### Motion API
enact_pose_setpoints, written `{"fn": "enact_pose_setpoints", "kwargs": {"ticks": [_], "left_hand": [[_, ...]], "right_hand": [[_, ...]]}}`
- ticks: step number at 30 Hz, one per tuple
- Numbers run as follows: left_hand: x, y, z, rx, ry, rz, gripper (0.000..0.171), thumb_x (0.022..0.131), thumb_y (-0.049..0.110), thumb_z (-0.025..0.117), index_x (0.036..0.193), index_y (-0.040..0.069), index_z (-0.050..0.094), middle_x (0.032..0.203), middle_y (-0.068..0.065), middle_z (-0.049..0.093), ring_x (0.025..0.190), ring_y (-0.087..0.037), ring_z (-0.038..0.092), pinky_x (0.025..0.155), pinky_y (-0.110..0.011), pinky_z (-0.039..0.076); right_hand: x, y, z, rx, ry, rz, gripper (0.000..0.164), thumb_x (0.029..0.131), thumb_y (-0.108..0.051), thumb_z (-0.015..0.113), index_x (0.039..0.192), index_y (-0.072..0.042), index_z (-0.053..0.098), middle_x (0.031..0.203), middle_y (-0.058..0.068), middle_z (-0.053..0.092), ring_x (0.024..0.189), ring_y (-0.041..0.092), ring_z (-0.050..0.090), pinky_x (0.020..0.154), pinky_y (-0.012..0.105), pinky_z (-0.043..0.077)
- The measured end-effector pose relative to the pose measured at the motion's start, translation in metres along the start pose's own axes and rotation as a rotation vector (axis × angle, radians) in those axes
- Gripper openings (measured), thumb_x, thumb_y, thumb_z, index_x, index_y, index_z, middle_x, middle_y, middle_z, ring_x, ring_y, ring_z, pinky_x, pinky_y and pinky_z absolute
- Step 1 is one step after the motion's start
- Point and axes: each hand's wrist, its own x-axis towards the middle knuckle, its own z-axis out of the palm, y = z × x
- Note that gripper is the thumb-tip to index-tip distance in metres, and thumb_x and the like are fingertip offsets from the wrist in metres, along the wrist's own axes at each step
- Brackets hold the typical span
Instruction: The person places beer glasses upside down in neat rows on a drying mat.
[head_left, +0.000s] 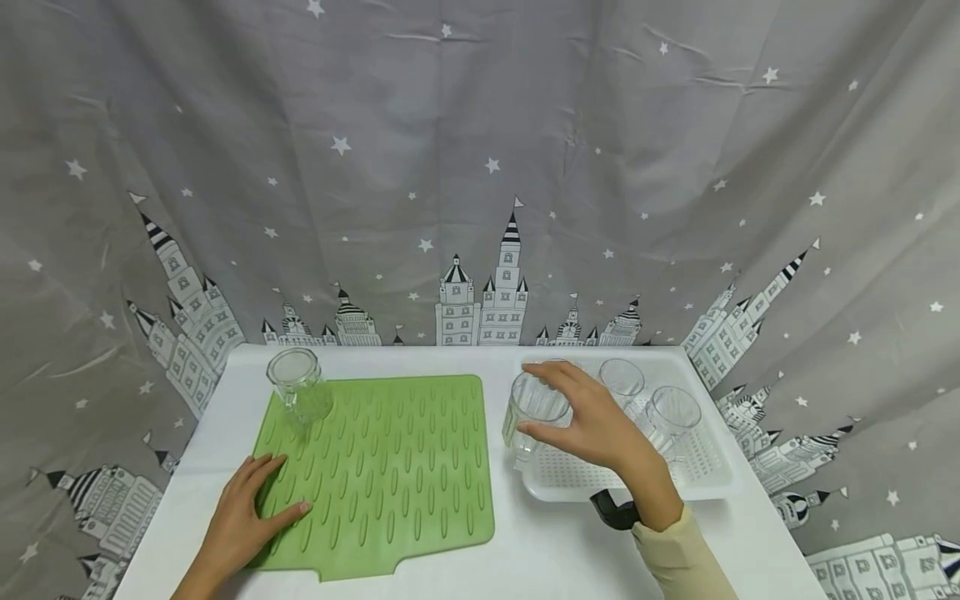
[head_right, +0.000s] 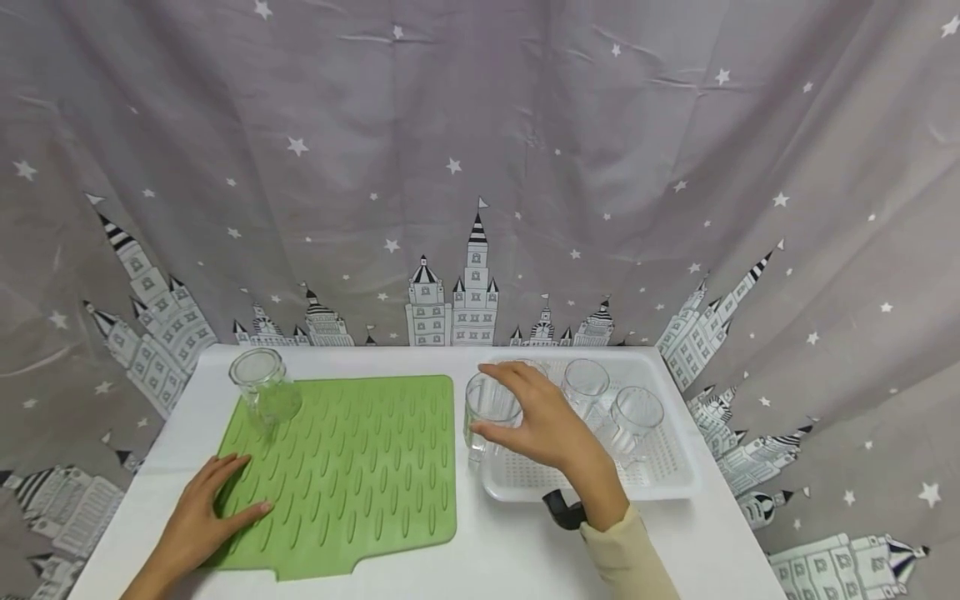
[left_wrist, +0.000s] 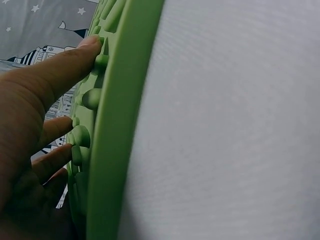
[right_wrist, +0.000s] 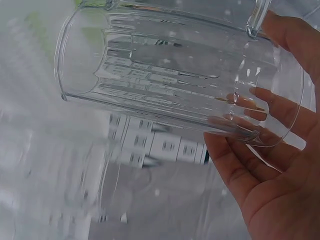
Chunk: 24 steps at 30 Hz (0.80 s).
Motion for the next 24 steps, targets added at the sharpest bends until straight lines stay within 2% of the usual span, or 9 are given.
{"fn": "enact_pose_setpoints", "kwargs": {"ticks": [4, 9, 16, 19, 24], "left_hand": [[0.001, 0.0, 0.0, 0.008, 0.006, 0.008, 0.096, 0.085, 0.043, 0.091, 0.158, 0.001, 0.046, 0.162, -0.037, 0.037, 0.156, -0.065, 0.02, 0.109, -0.089, 0.028], [-0.001, 0.001, 0.0, 0.017, 0.006, -0.004, 0.096, 0.084, 0.043, 0.091, 0.158, 0.001, 0.046, 0.163, -0.037, 0.036, 0.156, -0.064, 0.02, 0.11, -0.088, 0.028], [-0.002, 0.0, -0.001, 0.018, 0.01, -0.007, 0.097, 0.084, 0.043, 0.091, 0.158, 0.0, 0.046, 0.162, -0.037, 0.037, 0.156, -0.064, 0.02, 0.11, -0.089, 0.027], [-0.002, 0.0, -0.001, 0.015, 0.012, -0.004, 0.096, 0.085, 0.043, 0.091, 0.158, 0.0, 0.045, 0.163, -0.038, 0.036, 0.156, -0.064, 0.02, 0.11, -0.089, 0.028], [-0.002, 0.003, -0.002, 0.004, -0.021, -0.019, 0.097, 0.086, 0.045, 0.09, 0.16, 0.001, 0.043, 0.164, -0.038, 0.034, 0.158, -0.064, 0.017, 0.111, -0.089, 0.027]], "right_hand": [[0.013, -0.012, 0.012, 0.015, -0.038, -0.024, 0.075, 0.091, -0.051, 0.084, 0.156, -0.026, 0.055, 0.155, -0.002, 0.059, 0.133, 0.023, 0.064, 0.11, 0.052, 0.058], [0.028, -0.028, 0.022, 0.028, -0.088, -0.051, 0.078, 0.091, -0.051, 0.084, 0.158, -0.027, 0.054, 0.157, 0.001, 0.059, 0.142, 0.026, 0.06, 0.116, 0.054, 0.055], [0.046, -0.045, 0.034, 0.017, -0.133, -0.142, 0.079, 0.09, -0.049, 0.085, 0.158, -0.025, 0.054, 0.156, 0.001, 0.06, 0.147, 0.025, 0.057, 0.121, 0.051, 0.052], [0.052, -0.052, 0.038, 0.012, -0.16, -0.163, 0.079, 0.091, -0.049, 0.084, 0.159, -0.024, 0.053, 0.156, 0.002, 0.06, 0.148, 0.025, 0.056, 0.121, 0.051, 0.052], [0.056, -0.059, 0.045, 0.01, -0.188, -0.177, 0.081, 0.092, -0.051, 0.082, 0.16, -0.021, 0.051, 0.158, 0.002, 0.059, 0.15, 0.025, 0.054, 0.124, 0.05, 0.05]]}}
